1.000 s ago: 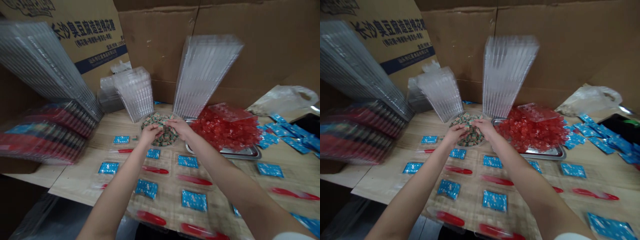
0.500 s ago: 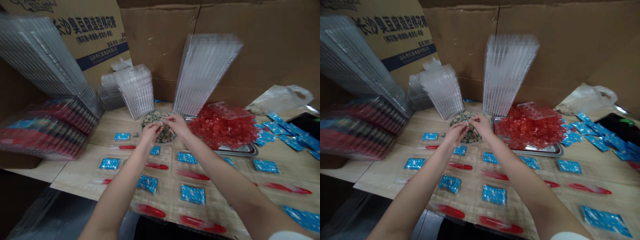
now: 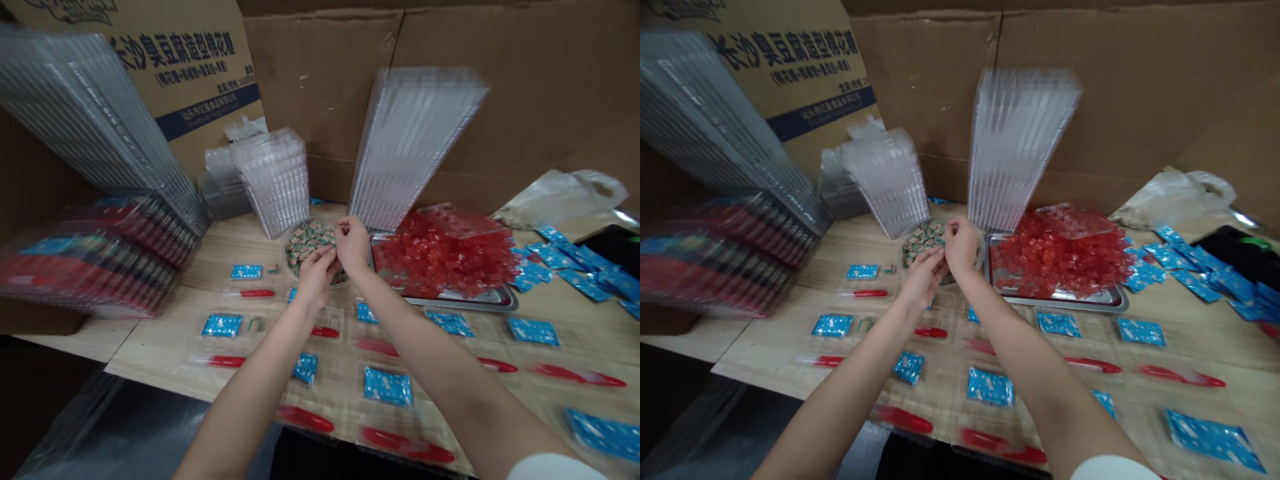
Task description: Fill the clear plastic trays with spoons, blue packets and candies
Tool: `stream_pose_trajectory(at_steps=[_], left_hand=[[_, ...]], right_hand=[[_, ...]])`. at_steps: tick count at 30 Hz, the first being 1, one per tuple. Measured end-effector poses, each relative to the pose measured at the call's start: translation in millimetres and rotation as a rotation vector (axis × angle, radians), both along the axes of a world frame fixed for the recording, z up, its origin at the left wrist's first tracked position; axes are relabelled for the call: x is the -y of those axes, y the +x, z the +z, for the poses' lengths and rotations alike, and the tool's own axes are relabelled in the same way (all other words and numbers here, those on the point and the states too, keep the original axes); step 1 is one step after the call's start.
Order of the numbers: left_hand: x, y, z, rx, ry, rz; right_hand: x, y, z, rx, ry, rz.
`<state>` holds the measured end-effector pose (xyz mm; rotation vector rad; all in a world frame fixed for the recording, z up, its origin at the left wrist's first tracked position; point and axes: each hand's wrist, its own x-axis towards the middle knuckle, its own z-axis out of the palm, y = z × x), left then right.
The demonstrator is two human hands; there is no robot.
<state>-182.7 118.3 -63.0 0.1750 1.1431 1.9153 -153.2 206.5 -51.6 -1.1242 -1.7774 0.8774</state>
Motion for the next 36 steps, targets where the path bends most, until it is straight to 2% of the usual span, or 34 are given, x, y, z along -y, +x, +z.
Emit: stream_pose_trajectory(at_steps=[4,8,10,13,17,22,24,29,32,36], left_hand=[[1.3,-6.8,-2.1,-0.080,-0.011,0.044],[3.7,-16.2,-4.5,-0.150,-0.040,0.023],[5.2,-18.6,-5.8,-0.178,-0.054,0.018],[7.3,-19.7,-6.1,-0.198,-0.065,0.012],[10.9,-19.6,-0.4,-0.161,-0.081,-0.089],[15.9,-24.8,8.0,-0.080,-0.110,-0.158],[18.8,-31.9,9.7,-0.081,-0.114,-0.138],[31.7,-57.5,10.9,-0.131,-0.125,-0.001],[38.4,-63.6,8.3,-0.148,-0.133,0.042],[39.2,-56.6,4.2,-0.162,-0.136,0.009]], right_hand=[[-2.6,10.0,-3.0,-0.139,-0.297,0.164],[-4.5,33.8,-1.5,-0.100,-0.481,0.433],[-6.3,43.6,1.1,-0.075,-0.524,0.475],[-9.2,50.5,7.2,-0.059,-0.410,0.463],[-9.4,48.2,15.6,0.115,-0.206,0.631],[-7.0,36.8,16.4,0.208,-0.035,0.652],[-8.9,31.9,13.0,0.279,0.021,0.641],[-15.0,32.3,-5.9,0.669,0.242,0.599],[-9.6,39.4,-17.8,0.739,0.295,0.645],[0.4,46.4,-22.7,0.790,0.371,0.652]])
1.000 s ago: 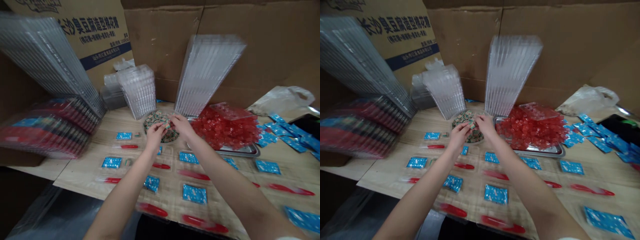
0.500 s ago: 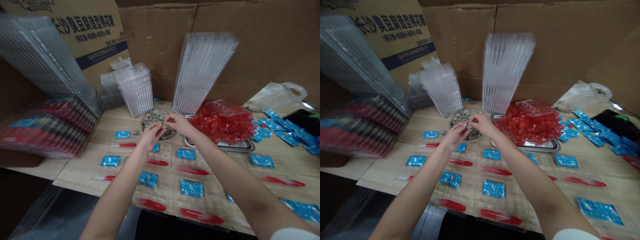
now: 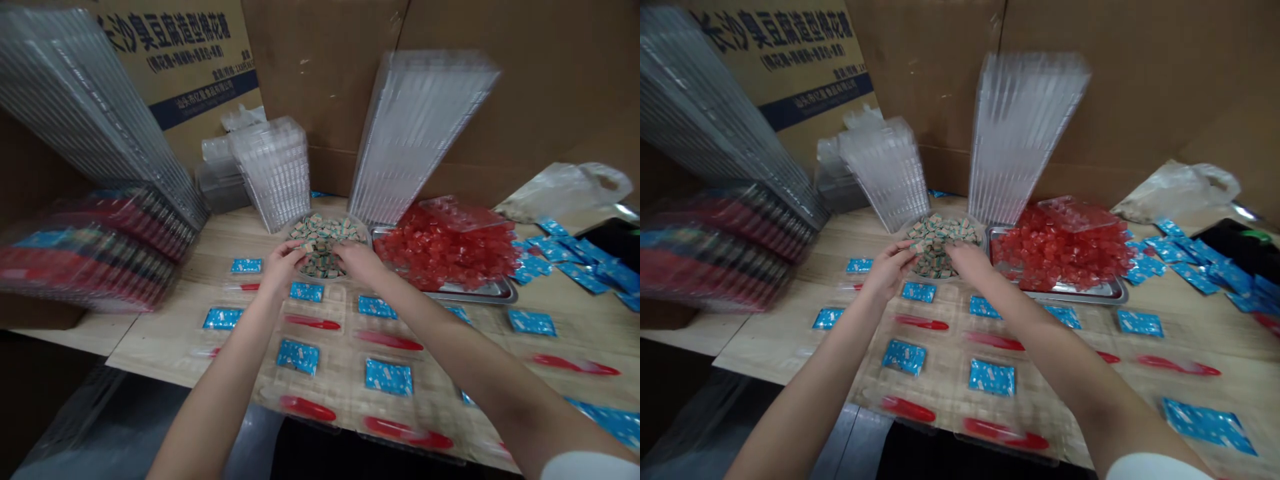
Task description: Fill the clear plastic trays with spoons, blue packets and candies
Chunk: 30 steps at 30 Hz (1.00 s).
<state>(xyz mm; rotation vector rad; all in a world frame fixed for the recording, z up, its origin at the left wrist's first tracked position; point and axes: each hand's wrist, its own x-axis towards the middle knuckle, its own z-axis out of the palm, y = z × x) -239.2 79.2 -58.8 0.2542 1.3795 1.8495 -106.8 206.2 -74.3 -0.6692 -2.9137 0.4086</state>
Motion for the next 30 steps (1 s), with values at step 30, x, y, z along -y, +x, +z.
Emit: stream_pose_trajectory(at_steps=[30], left_hand=[[83.2,47.6,-19.1,-0.898,-0.288,-0.436]], right_hand=[[57.1,44.7,2.7,-0.195,-0.552,-0.307]])
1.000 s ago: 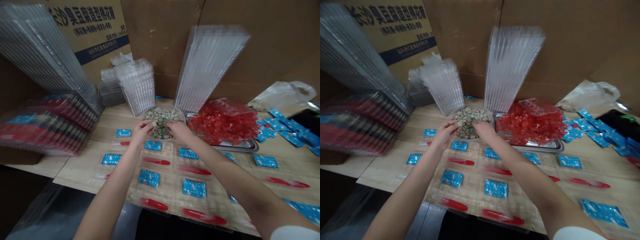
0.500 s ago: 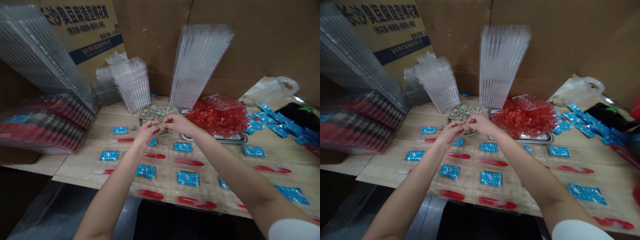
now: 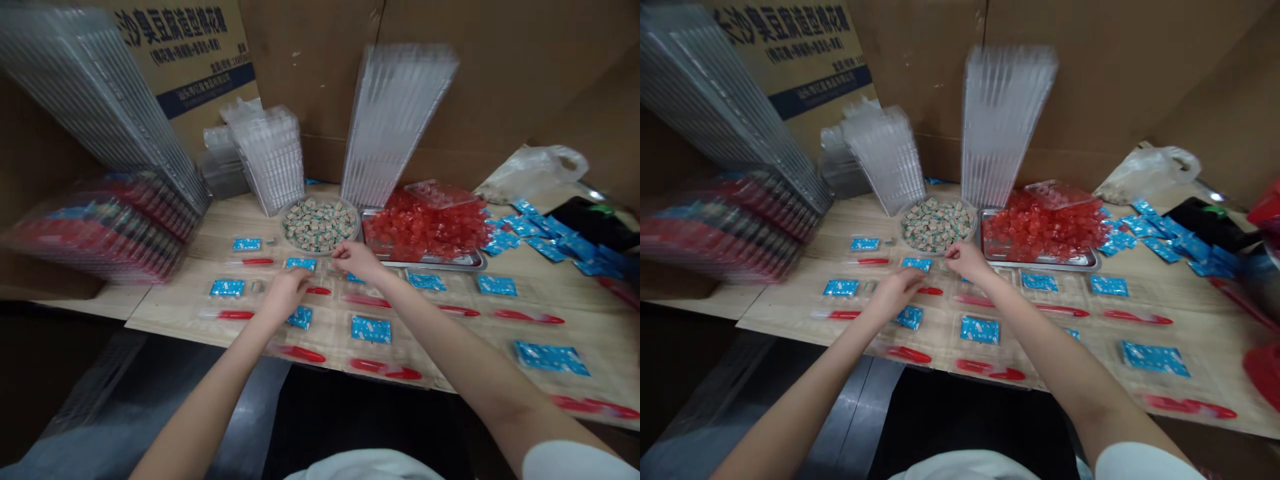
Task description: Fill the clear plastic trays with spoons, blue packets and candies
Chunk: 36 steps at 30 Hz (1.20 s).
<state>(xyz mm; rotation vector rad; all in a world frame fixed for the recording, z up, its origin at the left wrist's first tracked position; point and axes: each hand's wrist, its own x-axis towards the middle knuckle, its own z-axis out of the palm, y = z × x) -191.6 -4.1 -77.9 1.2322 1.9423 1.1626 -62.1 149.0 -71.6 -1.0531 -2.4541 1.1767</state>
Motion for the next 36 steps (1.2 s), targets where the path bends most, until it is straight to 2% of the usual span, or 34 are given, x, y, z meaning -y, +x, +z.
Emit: stream_pose_trajectory(at_steps=[3,7,13,18,23,29,36], left_hand=[[6.7,-2.1,-3.5,-0.159,-0.028,-0.082],[7.6,-2.9,-3.5,-0.299,-0.049,-0.149],[5.7,-6.0,-5.6,-0.409,-0.062,-0.193],[6.0,-6.6,-5.8,-0.466,-0.079,-0.204],[6.4,-6.1,-5.3,-0.502,-0.094,-0.209],[6.9,-4.6,-4.0,-0.521,-0.099,-0.214],[5.8,-5.7,-2.5,-0.539,-0.106,-0.227]], right_hand=[[6.6,-7.6,-6.5,0.051,0.136,0.034],[13.4,-12.5,-3.1,0.129,0.278,0.115],[19.7,-7.8,-0.9,0.162,0.435,0.212],[19.3,-1.8,-10.4,0.203,0.679,0.267],[11.7,-0.2,-15.3,0.221,0.676,0.344],[14.8,2.6,-9.5,0.222,0.660,0.340],[21.2,-5.7,-6.9,0.294,0.566,0.295]])
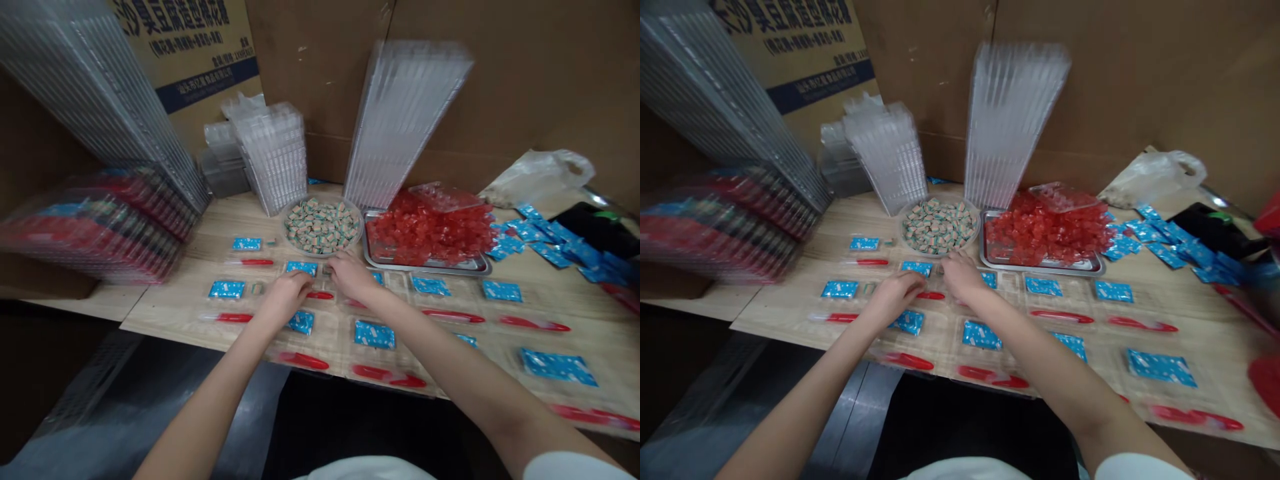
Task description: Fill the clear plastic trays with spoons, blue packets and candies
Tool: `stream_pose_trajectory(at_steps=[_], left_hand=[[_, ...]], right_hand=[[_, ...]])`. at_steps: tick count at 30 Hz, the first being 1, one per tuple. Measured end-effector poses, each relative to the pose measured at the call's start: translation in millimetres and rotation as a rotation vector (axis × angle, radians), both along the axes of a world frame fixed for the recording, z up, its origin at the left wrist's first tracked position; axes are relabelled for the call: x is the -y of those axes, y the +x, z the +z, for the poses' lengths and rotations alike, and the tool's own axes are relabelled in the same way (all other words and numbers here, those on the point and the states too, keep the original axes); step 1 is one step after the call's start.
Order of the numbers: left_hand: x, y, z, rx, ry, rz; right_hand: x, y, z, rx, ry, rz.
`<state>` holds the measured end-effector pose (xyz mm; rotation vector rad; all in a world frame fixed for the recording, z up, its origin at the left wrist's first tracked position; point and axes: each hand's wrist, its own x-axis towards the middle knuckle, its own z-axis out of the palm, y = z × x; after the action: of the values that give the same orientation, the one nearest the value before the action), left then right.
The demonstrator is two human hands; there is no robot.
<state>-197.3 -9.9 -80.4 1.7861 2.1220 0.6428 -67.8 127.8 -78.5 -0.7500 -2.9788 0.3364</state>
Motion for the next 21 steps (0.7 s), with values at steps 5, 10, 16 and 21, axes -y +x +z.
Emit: stream_pose_trajectory(at_steps=[5,10,16,21], left_hand=[[0.7,-0.7,-0.5,-0.003,-0.001,-0.003],[0.9,-0.4,-1.1,-0.001,-0.005,0.003],[0.5,-1.1,-0.3,0.001,-0.007,-0.002],[-0.4,-1.0,-0.5,0.010,-0.005,0.005]], right_hand=[[-5.5,0.8,4.1,-0.034,-0.017,0.034],[-5.9,4.7,6.3,-0.067,-0.007,0.058],[-6.7,-0.7,12.5,0.027,0.069,0.159],[-12.2,-1.4,12.0,-0.009,0.007,0.153]])
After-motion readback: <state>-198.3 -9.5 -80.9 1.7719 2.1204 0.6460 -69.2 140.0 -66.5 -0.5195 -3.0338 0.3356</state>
